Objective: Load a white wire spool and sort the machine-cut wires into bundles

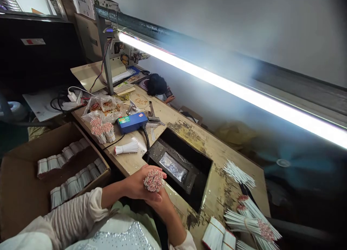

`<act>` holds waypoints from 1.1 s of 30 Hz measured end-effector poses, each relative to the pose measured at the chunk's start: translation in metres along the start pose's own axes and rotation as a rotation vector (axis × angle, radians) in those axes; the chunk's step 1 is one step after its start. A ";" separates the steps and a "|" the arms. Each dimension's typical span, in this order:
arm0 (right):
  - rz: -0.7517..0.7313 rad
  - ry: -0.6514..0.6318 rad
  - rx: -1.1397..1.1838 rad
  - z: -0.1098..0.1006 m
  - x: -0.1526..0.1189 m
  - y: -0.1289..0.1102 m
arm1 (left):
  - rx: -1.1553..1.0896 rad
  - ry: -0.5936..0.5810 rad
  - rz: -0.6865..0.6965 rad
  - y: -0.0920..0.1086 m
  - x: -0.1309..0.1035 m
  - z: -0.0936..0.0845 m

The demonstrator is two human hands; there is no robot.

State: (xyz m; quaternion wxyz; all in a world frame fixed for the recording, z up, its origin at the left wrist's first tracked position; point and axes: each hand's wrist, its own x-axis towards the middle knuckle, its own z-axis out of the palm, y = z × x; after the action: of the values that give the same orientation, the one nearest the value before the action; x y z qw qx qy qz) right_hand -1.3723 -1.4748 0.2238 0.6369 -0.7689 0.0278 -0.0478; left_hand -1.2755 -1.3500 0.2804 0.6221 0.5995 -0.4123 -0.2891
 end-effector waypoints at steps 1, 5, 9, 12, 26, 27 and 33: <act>-0.003 -0.024 0.008 -0.001 -0.001 0.003 | 0.004 -0.023 0.000 0.003 0.000 -0.001; -0.016 -0.093 -0.069 -0.005 -0.002 0.001 | 0.010 0.013 -0.019 0.012 0.001 0.002; -0.014 -0.131 -0.152 -0.008 0.000 -0.013 | 0.029 0.047 -0.070 0.018 0.002 0.010; 0.022 -0.134 -0.160 -0.008 0.000 -0.019 | 0.031 0.085 -0.112 0.021 0.003 0.014; 0.104 -0.188 -0.149 -0.010 0.000 -0.002 | -0.054 0.092 -0.255 0.016 0.008 0.013; 0.132 -0.185 -0.118 -0.010 0.000 -0.002 | -0.073 0.094 -0.266 0.016 0.008 0.013; 0.347 -0.166 0.191 -0.007 -0.002 -0.010 | -0.143 0.070 -0.238 0.017 0.008 0.009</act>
State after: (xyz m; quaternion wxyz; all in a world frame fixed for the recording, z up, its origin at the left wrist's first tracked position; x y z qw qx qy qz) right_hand -1.3750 -1.4792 0.2344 0.7057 -0.6901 0.1024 0.1236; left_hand -1.2818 -1.3598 0.2978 0.6385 0.6079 -0.2948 -0.3686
